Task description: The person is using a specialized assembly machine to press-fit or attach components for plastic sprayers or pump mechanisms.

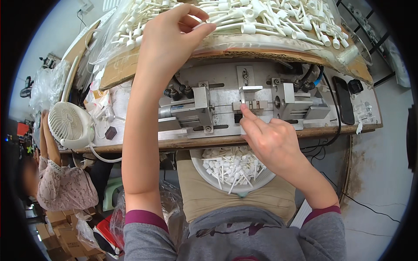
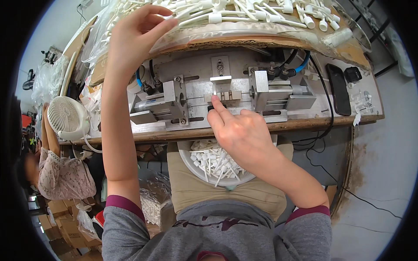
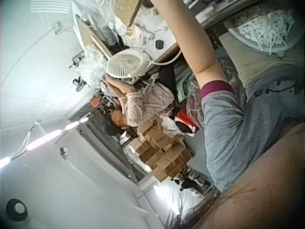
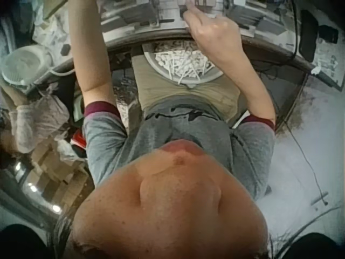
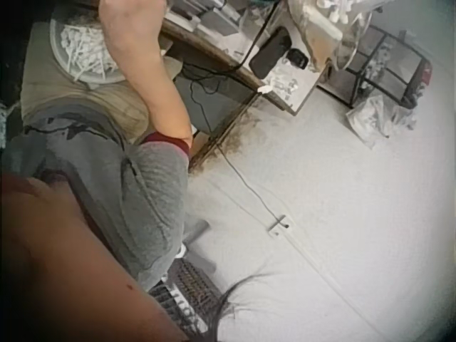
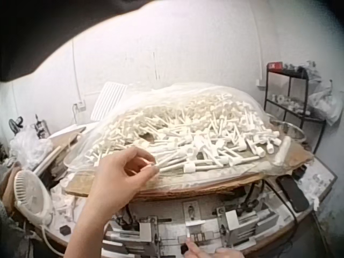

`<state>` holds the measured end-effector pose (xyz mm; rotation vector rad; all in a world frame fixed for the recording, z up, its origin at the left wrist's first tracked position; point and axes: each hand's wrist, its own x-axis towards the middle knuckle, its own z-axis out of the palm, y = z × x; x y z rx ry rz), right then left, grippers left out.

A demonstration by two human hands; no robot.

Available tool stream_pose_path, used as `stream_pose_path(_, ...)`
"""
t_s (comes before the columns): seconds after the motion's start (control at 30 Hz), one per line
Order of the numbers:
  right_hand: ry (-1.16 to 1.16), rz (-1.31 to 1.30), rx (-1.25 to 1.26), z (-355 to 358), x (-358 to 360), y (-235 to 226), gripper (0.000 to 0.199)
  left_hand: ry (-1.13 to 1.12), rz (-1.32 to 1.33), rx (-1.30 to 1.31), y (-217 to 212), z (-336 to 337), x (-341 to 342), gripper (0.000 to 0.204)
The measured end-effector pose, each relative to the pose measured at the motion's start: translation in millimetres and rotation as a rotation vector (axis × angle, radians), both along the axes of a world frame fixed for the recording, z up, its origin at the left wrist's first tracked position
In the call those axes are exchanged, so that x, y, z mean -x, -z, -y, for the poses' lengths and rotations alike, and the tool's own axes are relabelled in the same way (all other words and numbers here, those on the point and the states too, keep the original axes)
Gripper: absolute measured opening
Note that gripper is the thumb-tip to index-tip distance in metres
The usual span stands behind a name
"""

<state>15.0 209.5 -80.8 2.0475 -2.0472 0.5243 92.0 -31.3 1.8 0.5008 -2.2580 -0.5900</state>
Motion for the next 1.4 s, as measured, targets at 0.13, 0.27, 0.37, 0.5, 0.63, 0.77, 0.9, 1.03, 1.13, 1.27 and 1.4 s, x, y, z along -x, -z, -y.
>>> stream_pose_path(0.13,-0.061,0.222,-0.022,3.9,22.9,-22.3,0.036,0.043,-0.160,-0.136,-4.0,-39.8,-33.8,0.020)
stream_pose_path(0.27,0.226,0.379,0.333,35.9,70.5,-75.1,0.016,0.222,-0.146,-0.207,16.0,-83.1,-56.7,0.025)
stream_pose_path(0.37,0.411,0.456,0.270,74.8,102.1,-128.1,0.038,0.270,0.027,-0.129,39.0,-107.6,-65.6,0.032)
stream_pose_path(0.5,0.438,0.214,0.026,121.7,161.4,-131.8,0.059,0.230,0.165,0.057,74.5,-134.2,-69.6,0.028)
stream_pose_path(0.63,0.491,0.232,-0.016,149.4,178.9,-106.5,0.063,0.174,0.297,0.273,98.6,-136.9,-58.3,0.025)
stream_pose_path(0.77,0.500,0.222,-0.130,150.3,169.2,-109.5,0.061,0.147,0.252,0.324,98.2,-127.9,-53.7,0.026)
stream_pose_path(0.9,0.570,0.077,-0.097,144.2,156.2,-110.7,0.049,0.111,0.272,0.283,101.7,-129.8,-53.8,0.025)
stream_pose_path(1.03,0.497,-0.025,-0.032,142.2,176.4,-112.1,0.043,0.106,0.280,0.249,98.8,-132.5,-52.4,0.025)
stream_pose_path(1.13,0.470,0.023,0.051,133.6,187.3,-118.9,0.045,0.106,0.276,0.235,100.0,-132.1,-52.8,0.025)
stream_pose_path(1.27,0.401,0.219,0.056,111.0,179.9,-138.3,0.047,0.146,0.259,0.223,98.3,-126.9,-54.5,0.025)
stream_pose_path(1.4,0.198,0.197,0.160,83.1,166.2,-138.7,0.029,0.224,0.185,0.115,88.2,-119.8,-57.6,0.029)
